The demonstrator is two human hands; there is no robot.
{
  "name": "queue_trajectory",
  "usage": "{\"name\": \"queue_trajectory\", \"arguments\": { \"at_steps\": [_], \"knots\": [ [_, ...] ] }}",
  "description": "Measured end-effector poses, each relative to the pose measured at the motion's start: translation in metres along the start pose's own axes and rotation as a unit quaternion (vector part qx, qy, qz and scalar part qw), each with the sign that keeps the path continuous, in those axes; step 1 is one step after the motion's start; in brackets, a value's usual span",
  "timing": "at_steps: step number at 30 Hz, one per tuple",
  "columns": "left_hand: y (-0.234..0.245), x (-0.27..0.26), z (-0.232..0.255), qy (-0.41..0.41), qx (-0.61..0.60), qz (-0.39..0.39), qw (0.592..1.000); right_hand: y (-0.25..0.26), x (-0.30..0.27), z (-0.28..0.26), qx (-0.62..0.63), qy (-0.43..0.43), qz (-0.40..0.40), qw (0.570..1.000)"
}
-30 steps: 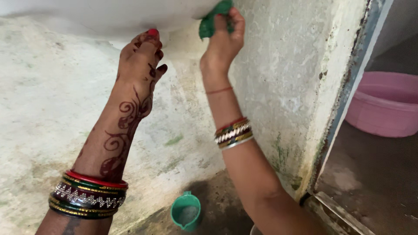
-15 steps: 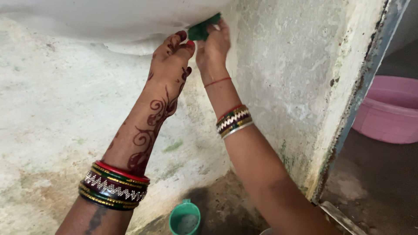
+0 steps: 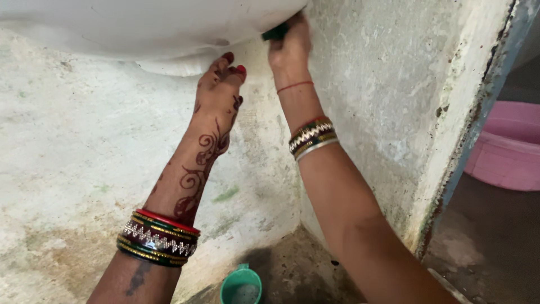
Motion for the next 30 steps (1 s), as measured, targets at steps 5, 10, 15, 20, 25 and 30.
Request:
{"name": "queue_trajectory", "arguments": {
  "at_steps": [5,10,15,20,25,30],
  "knots": [
    [0.027,0.040,-0.035,-0.038,-0.136,0.008,0.990,0.034,0.007,0.014,0.046,-0.104,0.085,0.990],
    [0.045,0.015,-0.025,0.030,-0.004,0.051,0.998,0.011,0.008,-0.013,0.021,0.023,-0.007,0.999],
    [0.040,0.017,-0.017,0.021,-0.055,0.044,0.997,0.035,0.020,-0.005,-0.038,-0.010,0.069,0.997],
    [0.049,0.053,-0.046,0.002,-0.131,0.029,0.991,0.035,0.048,-0.016,-0.027,-0.024,0.015,0.999],
    [0.050,0.015,-0.021,0.005,-0.060,0.036,0.998,0.040,-0.013,0.051,-0.042,-0.085,0.097,0.991],
    [0.040,-0.029,0.014,0.011,-0.005,0.044,0.999,-0.014,-0.124,0.089,-0.094,-0.072,0.123,0.985]
  ]
}}
Point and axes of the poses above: each hand's wrist, its own x-axis towards the middle knuckle, its own y-axis out of the back of the hand, z = x × y, the point moved 8 cm from there along x, towards the middle knuckle, and after that the axes turned 11 degrees about x, right-handed, at the moved point
